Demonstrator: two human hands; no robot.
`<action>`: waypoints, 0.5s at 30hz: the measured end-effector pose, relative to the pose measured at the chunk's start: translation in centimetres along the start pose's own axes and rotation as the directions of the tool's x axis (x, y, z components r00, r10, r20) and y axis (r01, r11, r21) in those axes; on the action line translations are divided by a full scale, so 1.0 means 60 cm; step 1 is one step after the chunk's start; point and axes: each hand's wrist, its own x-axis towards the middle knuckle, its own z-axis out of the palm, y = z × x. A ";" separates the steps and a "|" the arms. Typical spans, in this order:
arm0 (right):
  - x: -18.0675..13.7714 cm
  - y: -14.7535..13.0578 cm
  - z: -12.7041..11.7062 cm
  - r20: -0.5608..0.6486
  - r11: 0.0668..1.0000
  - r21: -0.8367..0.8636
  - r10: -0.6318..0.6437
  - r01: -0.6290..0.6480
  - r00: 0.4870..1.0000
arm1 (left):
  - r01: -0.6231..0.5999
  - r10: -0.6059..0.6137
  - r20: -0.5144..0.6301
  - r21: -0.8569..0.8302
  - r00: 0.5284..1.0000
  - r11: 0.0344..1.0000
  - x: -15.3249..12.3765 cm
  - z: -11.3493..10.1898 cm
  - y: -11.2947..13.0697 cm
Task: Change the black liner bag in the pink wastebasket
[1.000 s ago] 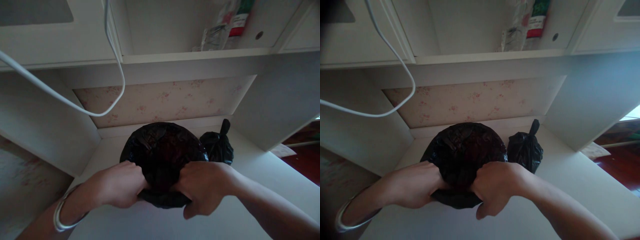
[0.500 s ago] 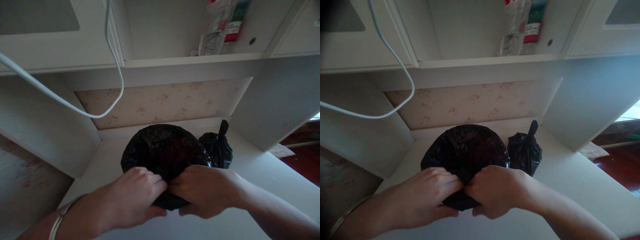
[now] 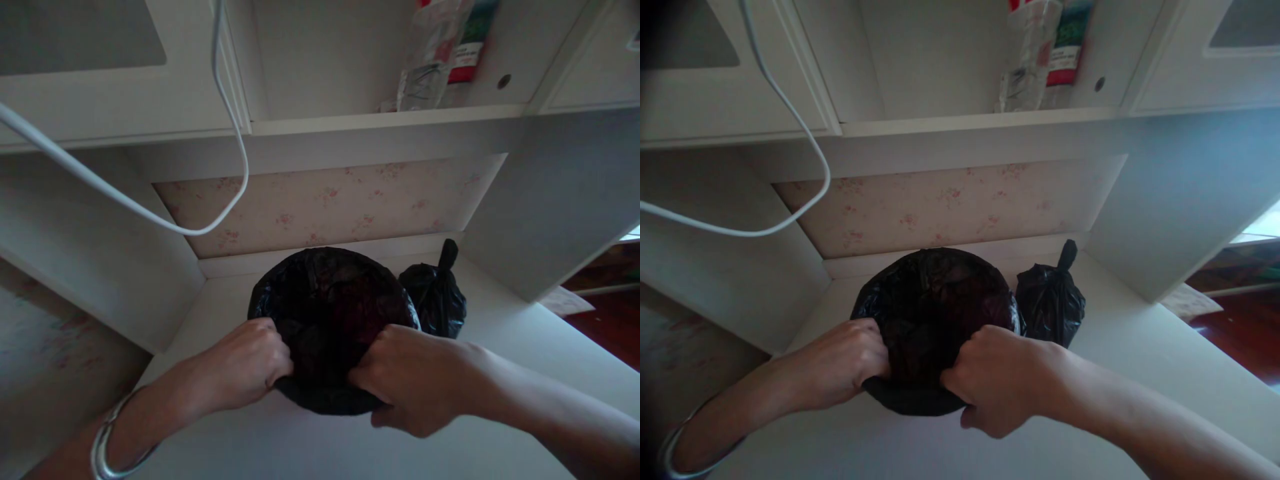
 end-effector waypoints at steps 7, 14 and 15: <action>-0.013 0.028 -0.011 0.054 0.998 -0.011 0.061 -0.060 0.997 | 0.071 -0.062 -0.107 0.085 0.992 0.994 -0.030 -0.018 -0.054; 0.010 0.000 -0.008 0.008 0.999 -0.030 0.014 -0.014 1.000 | 0.119 -0.123 -0.079 -0.057 0.989 0.991 -0.023 -0.041 0.079; 0.015 -0.008 -0.008 -0.005 1.000 -0.017 0.005 -0.005 1.000 | 0.134 -0.140 -0.077 -0.069 0.987 0.989 -0.013 -0.036 0.100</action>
